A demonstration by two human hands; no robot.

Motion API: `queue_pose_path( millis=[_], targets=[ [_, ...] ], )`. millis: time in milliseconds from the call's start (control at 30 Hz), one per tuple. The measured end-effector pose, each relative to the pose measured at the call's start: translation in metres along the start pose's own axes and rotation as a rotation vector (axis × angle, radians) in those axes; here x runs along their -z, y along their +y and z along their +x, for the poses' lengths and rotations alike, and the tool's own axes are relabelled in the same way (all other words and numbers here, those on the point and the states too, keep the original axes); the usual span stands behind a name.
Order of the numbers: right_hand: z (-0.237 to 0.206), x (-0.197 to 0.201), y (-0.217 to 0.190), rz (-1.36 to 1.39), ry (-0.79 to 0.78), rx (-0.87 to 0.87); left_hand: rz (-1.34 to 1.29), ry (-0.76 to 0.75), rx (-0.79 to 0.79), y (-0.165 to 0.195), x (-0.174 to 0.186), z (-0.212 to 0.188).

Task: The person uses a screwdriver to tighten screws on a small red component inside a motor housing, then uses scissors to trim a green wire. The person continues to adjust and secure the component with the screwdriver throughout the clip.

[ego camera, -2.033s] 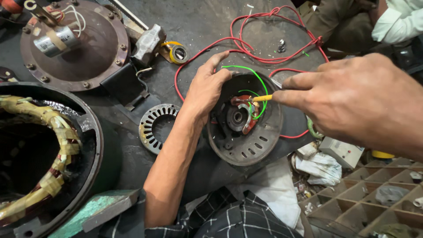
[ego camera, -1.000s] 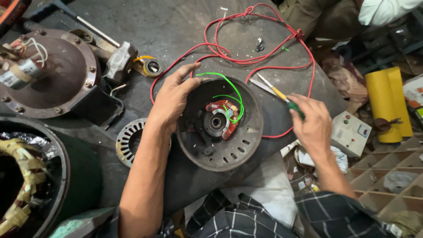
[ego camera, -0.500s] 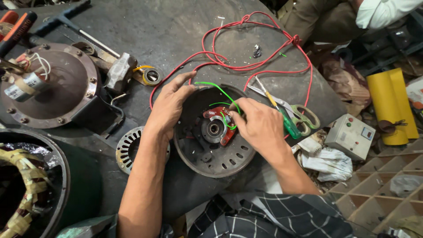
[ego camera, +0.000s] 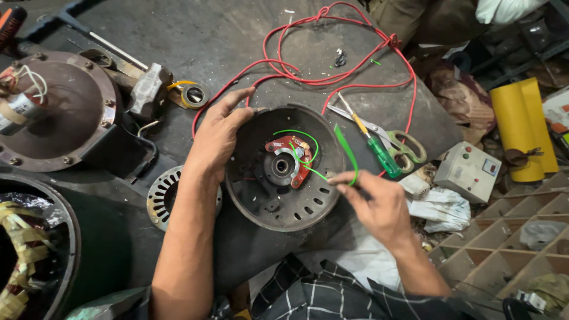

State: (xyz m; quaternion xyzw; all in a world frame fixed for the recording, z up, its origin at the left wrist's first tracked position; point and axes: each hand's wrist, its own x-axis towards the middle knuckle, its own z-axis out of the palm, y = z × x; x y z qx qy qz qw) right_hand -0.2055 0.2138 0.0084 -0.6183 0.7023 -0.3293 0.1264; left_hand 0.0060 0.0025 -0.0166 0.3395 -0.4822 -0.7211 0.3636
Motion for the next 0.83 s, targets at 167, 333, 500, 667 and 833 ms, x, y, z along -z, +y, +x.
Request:
queue_pose_path(
  millis=[167,333,500,667,833],
  targets=[
    [-0.01,-0.006,-0.006,-0.024,0.119,0.265,0.007,0.001,-0.014,-0.003,0.001,0.001],
    [0.024,-0.009,-0.009,-0.051,0.134,0.334,0.016,0.022,0.012,-0.003,0.001,0.001],
    [0.057,-0.024,-0.02,-0.232,0.015,0.364,0.072,0.0,-0.061,-0.003,0.002,0.001],
    [0.067,-0.026,-0.025,-0.169,0.016,0.189,0.067,-0.006,-0.07,-0.004,0.002,0.0],
    [0.073,-0.018,-0.028,-0.313,-0.114,0.257,0.015,-0.001,0.012,0.002,-0.002,-0.002]
  ],
)
